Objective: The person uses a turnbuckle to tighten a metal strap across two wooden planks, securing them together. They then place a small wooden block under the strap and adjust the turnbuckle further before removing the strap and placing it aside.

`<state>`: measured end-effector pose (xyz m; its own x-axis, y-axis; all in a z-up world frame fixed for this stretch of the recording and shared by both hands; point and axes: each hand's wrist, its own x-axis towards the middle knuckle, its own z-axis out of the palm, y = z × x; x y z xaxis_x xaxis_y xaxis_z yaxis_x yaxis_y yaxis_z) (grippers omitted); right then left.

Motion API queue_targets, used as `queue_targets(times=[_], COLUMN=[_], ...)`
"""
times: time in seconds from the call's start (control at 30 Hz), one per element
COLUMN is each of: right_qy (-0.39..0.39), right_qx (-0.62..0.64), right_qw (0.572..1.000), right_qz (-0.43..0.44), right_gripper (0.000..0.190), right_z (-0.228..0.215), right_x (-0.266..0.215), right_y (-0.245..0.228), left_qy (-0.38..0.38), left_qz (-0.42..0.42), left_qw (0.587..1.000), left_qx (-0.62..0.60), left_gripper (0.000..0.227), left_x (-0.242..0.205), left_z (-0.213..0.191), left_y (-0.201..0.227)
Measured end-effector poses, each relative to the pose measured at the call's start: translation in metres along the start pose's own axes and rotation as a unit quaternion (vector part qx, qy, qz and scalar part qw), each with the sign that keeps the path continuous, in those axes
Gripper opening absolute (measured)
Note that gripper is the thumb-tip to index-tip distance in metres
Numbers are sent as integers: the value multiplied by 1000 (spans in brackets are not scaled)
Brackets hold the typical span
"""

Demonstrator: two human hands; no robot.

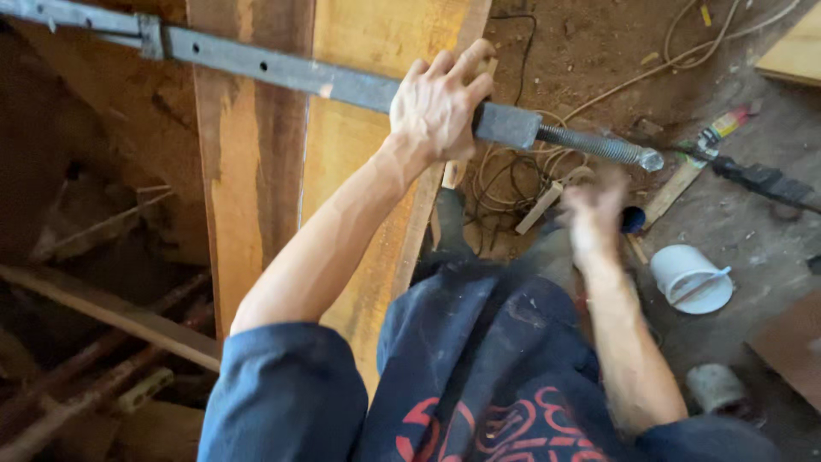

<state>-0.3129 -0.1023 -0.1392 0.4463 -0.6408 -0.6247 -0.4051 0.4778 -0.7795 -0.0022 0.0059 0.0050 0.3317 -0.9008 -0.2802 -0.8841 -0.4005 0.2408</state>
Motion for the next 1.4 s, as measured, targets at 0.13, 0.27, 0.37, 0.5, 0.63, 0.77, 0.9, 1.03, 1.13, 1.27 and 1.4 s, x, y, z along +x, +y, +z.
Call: queue_targets(times=[0.13, 0.27, 0.37, 0.5, 0.63, 0.77, 0.9, 1.03, 1.13, 1.27, 1.4], right_qy=[16, -115, -81, -91, -128, -110, -75, -37, 82, 163, -175], right_qx=[-302, 17, -86, -190, -105, -83, -94, -213, -323, -343, -10], right_qw=[841, 979, 976, 973, 984, 990, 992, 975, 934, 833, 956], right_qz=[-449, -169, -184, -98, -64, -39, -28, -52, -129, -401, -237], right_gripper=[77, 34, 29, 46, 71, 72, 66, 75, 73, 57, 81], right_z=[-22, -12, -29, -46, -53, -46, -34, -26, -15, 34, 106], right_x=[53, 68, 21, -41, -81, -80, -80, -90, -100, -101, -49], right_y=[-23, -2, 14, -10, -45, -56, -58, -79, -98, -103, -82], left_qy=[17, 18, 8, -17, 17, 35, 28, 60, 80, 82, 87], left_qz=[2, 3, 0, -7, 9, 17, 19, 40, 45, 50, 55], left_qw=[1000, 1000, 1000, 1000, 1000, 999, 999, 997, 996, 995, 995], left_qx=[20, 23, -6, 8, 14, 25, 3, -2, 3, 0, 14], left_gripper=[66, 74, 63, 68, 69, 77, 61, 54, 47, 39, 41], left_x=[0, 4, -1, 1, 0, 1, 1, 1, -1, -1, -2], left_z=[-3, -7, -6, -8, -3, 4, 7, 8, 6, 0, -3], left_y=[1, 2, 4, 3, 3, -2, -4, -6, -4, -2, 1])
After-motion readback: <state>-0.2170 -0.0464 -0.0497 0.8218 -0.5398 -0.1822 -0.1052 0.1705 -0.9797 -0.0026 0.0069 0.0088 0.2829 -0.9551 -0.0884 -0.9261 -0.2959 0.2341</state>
